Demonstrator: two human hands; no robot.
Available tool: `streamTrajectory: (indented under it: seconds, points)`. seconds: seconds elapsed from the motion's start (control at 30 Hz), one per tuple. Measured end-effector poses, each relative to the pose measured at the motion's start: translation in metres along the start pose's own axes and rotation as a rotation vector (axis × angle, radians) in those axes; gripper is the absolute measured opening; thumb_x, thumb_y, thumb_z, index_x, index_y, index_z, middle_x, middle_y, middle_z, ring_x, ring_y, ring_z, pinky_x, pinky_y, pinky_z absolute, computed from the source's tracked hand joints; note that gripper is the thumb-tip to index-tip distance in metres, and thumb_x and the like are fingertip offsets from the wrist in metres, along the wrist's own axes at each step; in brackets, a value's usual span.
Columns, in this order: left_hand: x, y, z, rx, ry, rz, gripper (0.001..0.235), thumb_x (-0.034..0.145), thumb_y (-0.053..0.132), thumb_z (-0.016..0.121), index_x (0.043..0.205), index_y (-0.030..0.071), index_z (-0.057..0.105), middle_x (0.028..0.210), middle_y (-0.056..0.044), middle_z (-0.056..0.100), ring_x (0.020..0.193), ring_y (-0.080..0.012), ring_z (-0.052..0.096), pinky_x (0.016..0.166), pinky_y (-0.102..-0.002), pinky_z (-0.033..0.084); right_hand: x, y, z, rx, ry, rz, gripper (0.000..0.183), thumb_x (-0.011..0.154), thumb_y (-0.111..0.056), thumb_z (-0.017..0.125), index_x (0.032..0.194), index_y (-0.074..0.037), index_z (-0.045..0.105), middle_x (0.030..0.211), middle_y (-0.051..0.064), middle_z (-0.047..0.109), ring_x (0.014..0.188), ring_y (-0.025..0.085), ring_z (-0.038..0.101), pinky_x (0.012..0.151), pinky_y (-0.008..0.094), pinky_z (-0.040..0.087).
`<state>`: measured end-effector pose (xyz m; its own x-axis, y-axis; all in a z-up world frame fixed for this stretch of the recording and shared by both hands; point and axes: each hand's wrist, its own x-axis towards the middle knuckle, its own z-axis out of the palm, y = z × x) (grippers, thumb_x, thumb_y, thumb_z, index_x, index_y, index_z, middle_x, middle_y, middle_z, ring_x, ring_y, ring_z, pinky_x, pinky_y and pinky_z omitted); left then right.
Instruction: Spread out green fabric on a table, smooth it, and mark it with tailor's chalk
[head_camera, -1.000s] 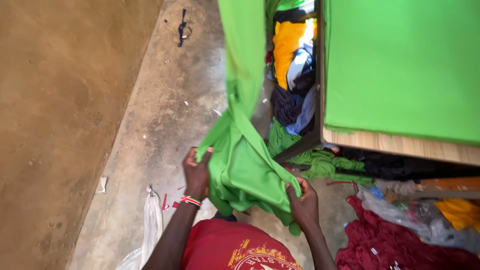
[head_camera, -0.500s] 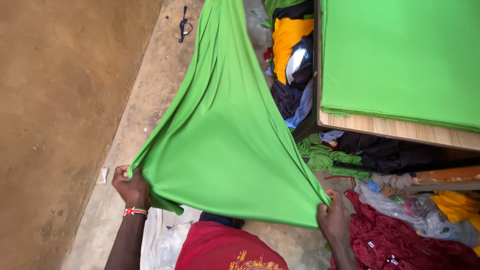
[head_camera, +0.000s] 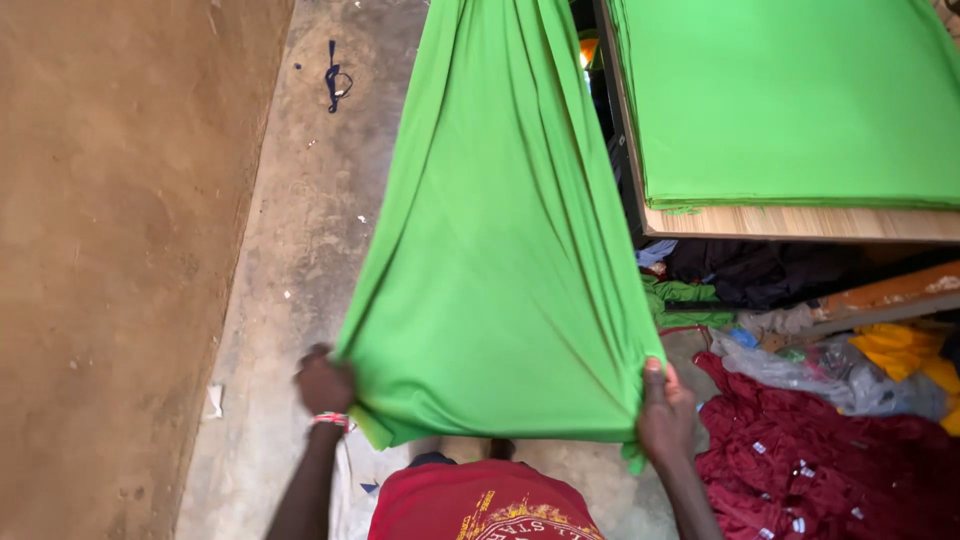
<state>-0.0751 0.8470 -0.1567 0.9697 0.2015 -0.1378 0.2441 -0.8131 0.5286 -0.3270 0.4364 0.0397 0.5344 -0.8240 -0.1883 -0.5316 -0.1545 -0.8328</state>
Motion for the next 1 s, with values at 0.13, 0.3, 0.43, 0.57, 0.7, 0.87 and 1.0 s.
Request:
streamTrajectory:
  seconds: [0.13,0.3,0.43,0.57,0.7,0.87,1.0]
  points:
    - [-0.081,0.171,-0.033,-0.894,-0.559,0.218,0.014,0.085,0.016,0.076,0.098,0.019,0.073,0.089,-0.001,0.076,0.072,-0.0119,0.07,0.048,-0.029,0.061,-0.042,-0.035,0.069,0.023,-0.155,-0.106,0.041,0.104,-0.043,0.049,0.1,-0.009,0.074,0.075,0.004,0.068,0.07,0.015,0.057,0.064,0.036,0.046]
    - [-0.1,0.256,-0.103,-0.559,-0.643,0.182,0.043,0.076,0.051,0.076,0.094,0.013,0.066,0.069,0.0,0.065,0.064,-0.0165,0.063,0.057,-0.034,0.047,-0.097,-0.08,0.134,-0.196,-0.35,-0.588,0.026,0.105,-0.031,0.053,0.087,-0.012,0.052,0.058,0.007,0.049,0.051,0.028,0.048,0.052,0.042,0.035]
    - [-0.071,0.221,-0.078,-0.949,-0.995,-0.301,0.028,0.082,0.005,0.078,0.071,0.012,0.053,0.066,-0.009,0.067,0.054,-0.0212,0.065,0.038,-0.035,0.04,-0.118,-0.085,0.153,-0.302,-0.384,-0.671,0.028,0.103,-0.032,0.058,0.086,-0.012,0.049,0.055,0.014,0.052,0.049,0.039,0.048,0.05,0.046,0.034]
    - [-0.067,0.192,-0.108,-1.142,-1.201,-0.352,0.029,0.083,0.004,0.075,0.11,-0.006,0.069,0.095,-0.017,0.076,0.079,-0.0268,0.074,0.069,-0.04,0.065,-0.129,-0.081,0.153,-0.265,-0.391,-0.617,0.031,0.101,-0.036,0.064,0.089,-0.012,0.047,0.057,0.012,0.047,0.05,0.031,0.039,0.05,0.042,0.033]
    - [-0.073,0.173,-0.115,-1.308,-1.251,-0.289,0.023,0.084,-0.003,0.077,0.088,0.007,0.056,0.078,-0.009,0.064,0.065,-0.021,0.065,0.059,-0.037,0.06,-0.127,-0.085,0.152,-0.278,-0.354,-0.545,0.04,0.099,-0.044,0.064,0.087,-0.011,0.045,0.059,0.01,0.045,0.052,0.026,0.037,0.052,0.039,0.033]
    - [-0.076,0.164,-0.116,-1.353,-1.139,-0.246,0.024,0.081,0.0,0.079,0.101,-0.009,0.068,0.085,-0.019,0.074,0.066,-0.0256,0.071,0.063,-0.039,0.062,-0.127,-0.093,0.156,-0.257,-0.426,-0.457,0.042,0.098,-0.05,0.063,0.09,-0.012,0.047,0.058,0.006,0.043,0.053,0.025,0.039,0.054,0.039,0.034]
    - [-0.071,0.166,-0.116,-1.337,-1.121,-0.264,0.02,0.08,-0.002,0.081,0.092,-0.004,0.065,0.079,-0.014,0.067,0.063,-0.0217,0.064,0.06,-0.037,0.062,-0.124,-0.09,0.162,-0.368,-0.426,-0.597,0.044,0.098,-0.054,0.059,0.096,-0.012,0.047,0.059,0.013,0.051,0.05,0.039,0.046,0.051,0.045,0.034]
